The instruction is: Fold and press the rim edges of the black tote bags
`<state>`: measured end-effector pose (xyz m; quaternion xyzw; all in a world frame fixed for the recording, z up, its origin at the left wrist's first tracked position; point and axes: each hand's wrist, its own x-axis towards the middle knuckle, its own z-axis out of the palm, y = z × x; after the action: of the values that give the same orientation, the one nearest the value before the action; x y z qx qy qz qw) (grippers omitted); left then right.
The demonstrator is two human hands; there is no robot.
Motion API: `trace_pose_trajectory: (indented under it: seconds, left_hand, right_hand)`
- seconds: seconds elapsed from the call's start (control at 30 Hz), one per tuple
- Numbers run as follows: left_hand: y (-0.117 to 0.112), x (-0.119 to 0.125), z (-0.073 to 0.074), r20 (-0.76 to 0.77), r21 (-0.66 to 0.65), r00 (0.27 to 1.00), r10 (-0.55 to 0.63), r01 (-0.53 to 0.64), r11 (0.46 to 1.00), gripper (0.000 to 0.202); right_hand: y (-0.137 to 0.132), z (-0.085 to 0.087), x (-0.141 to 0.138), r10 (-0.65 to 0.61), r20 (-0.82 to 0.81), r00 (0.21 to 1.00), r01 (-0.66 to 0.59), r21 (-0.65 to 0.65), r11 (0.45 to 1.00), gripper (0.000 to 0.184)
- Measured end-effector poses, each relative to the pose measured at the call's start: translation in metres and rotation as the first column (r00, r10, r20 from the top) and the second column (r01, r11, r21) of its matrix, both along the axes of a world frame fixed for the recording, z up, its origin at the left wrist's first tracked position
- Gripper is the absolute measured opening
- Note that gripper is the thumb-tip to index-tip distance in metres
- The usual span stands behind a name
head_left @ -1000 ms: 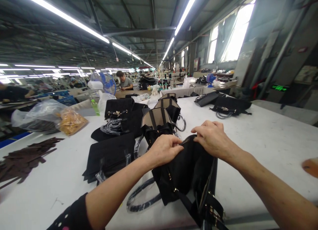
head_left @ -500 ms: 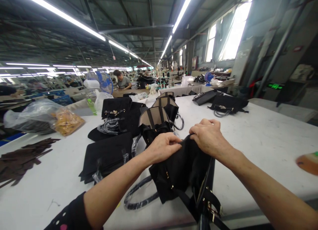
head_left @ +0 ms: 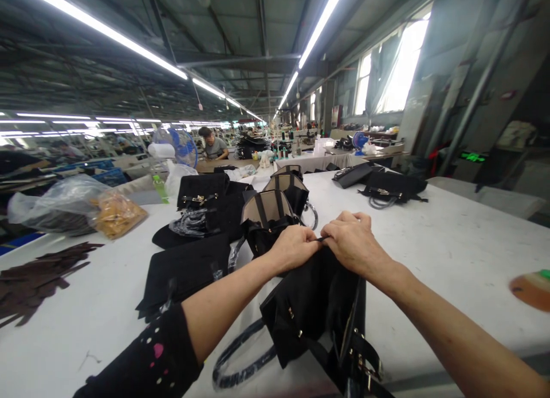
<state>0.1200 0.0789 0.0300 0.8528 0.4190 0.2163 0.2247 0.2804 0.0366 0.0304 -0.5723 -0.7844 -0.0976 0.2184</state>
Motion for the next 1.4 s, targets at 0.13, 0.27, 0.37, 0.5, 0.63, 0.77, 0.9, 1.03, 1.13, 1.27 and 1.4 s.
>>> trace_pose_trajectory:
  seconds: [0.13, 0.27, 0.37, 0.5, 0.63, 0.77, 0.9, 1.03, 1.13, 1.27, 1.4]
  left_hand:
    - [-0.016, -0.012, -0.001, -0.033, 0.027, 0.997, 0.076, -0.075, 0.997, 0.021]
    - [-0.026, -0.021, -0.004, -0.034, -0.031, 0.983, 0.182, -0.183, 0.983, 0.021]
    - [-0.029, -0.021, -0.005, -0.036, -0.031, 0.981, 0.189, -0.19, 0.981, 0.02]
    - [-0.03, -0.022, -0.005, -0.013, -0.031, 0.984, 0.177, -0.177, 0.984, 0.019]
    - [-0.03, -0.024, -0.006, 0.053, -0.058, 0.993, 0.109, -0.106, 0.993, 0.023]
    - [-0.028, -0.025, -0.009, 0.107, -0.074, 0.993, 0.04, -0.033, 0.997, 0.034]
    - [-0.024, -0.025, -0.01, 0.127, -0.121, 0.992, 0.002, 0.014, 0.993, 0.035]
    - [-0.023, -0.024, -0.008, 0.147, -0.133, 0.989, -0.028, 0.048, 0.99, 0.031]
    - [-0.023, -0.024, -0.005, 0.17, -0.163, 0.985, -0.008, 0.036, 0.986, 0.027]
    - [-0.02, -0.02, -0.005, 0.135, -0.174, 0.991, -0.007, 0.03, 0.984, 0.022]
    - [-0.014, -0.013, -0.007, 0.069, -0.038, 0.998, 0.008, -0.006, 0.999, 0.014]
  right_hand:
    - [-0.014, 0.0, 0.009, 0.082, -0.183, 0.98, -0.098, -0.081, 0.992, 0.036]
    - [-0.018, -0.001, 0.014, 0.139, -0.207, 0.968, -0.157, -0.073, 0.985, 0.032]
    - [-0.016, -0.001, 0.013, 0.119, -0.211, 0.97, -0.131, -0.047, 0.99, 0.028]
    - [-0.016, -0.001, 0.009, 0.11, -0.196, 0.974, -0.115, -0.015, 0.993, 0.027]
    - [-0.017, -0.001, 0.007, 0.09, -0.161, 0.983, -0.086, 0.028, 0.996, 0.03]
    - [-0.015, -0.002, 0.004, 0.039, -0.142, 0.989, -0.032, 0.053, 0.998, 0.03]
    - [-0.012, -0.004, 0.002, 0.018, -0.152, 0.988, -0.009, 0.059, 0.998, 0.026]
    - [-0.011, -0.005, 0.002, 0.011, -0.139, 0.99, -0.002, 0.064, 0.998, 0.023]
    - [-0.012, -0.005, 0.002, 0.016, -0.126, 0.992, -0.007, 0.067, 0.998, 0.023]
    - [-0.01, -0.007, 0.002, 0.015, -0.11, 0.994, -0.006, 0.076, 0.997, 0.025]
    - [-0.006, -0.008, -0.002, 0.004, -0.083, 0.997, 0.003, 0.086, 0.996, 0.027]
